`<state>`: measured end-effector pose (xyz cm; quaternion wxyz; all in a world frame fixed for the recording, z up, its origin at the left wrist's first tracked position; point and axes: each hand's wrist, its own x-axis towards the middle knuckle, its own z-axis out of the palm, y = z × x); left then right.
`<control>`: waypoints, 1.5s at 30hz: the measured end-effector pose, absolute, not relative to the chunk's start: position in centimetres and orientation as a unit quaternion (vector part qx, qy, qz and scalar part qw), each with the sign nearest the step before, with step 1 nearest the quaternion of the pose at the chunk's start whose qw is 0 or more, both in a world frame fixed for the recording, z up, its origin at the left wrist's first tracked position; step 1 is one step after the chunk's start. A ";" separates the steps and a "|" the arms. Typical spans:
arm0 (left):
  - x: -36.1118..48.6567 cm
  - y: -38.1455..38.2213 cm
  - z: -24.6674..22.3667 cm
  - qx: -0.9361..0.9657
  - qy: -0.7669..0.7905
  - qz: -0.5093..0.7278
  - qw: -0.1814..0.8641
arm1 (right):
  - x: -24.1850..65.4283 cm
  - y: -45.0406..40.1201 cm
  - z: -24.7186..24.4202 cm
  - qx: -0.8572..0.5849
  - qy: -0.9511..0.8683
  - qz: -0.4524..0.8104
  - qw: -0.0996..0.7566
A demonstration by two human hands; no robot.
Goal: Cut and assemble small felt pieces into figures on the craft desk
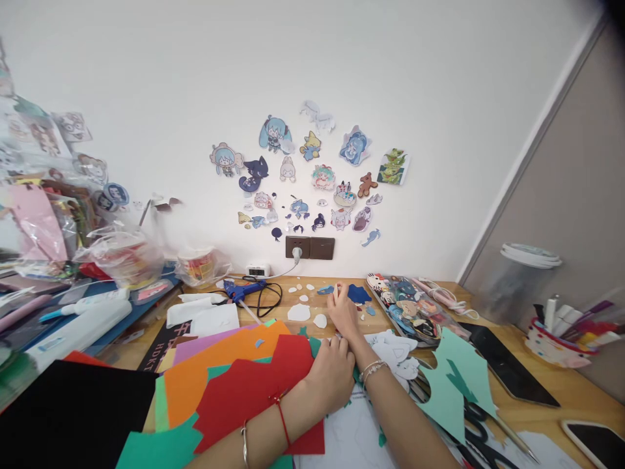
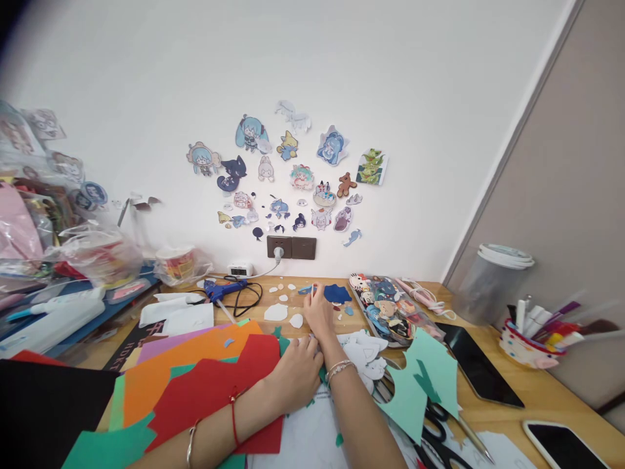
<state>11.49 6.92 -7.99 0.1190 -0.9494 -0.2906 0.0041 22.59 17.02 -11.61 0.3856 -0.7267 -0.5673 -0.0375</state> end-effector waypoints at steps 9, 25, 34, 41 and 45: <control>11.6 7.0 -8.0 -0.950 -0.290 0.007 0.118 | 22.6 16.7 -11.2 -0.702 -0.612 -0.048 0.360; 11.6 7.0 -8.0 -0.950 -0.291 0.003 0.117 | 22.4 16.4 -11.1 -0.651 -0.651 -0.055 0.386; 11.4 7.0 -7.9 -0.951 -0.286 0.002 0.119 | 22.3 16.0 -10.4 -0.662 -0.610 -0.042 0.433; 11.5 7.0 -7.9 -0.950 -0.288 0.000 0.121 | 22.4 16.3 -10.7 -0.650 -0.610 -0.037 0.452; 11.4 6.9 -7.9 -0.950 -0.288 -0.001 0.123 | 22.6 16.5 -11.0 -0.635 -0.615 -0.042 0.465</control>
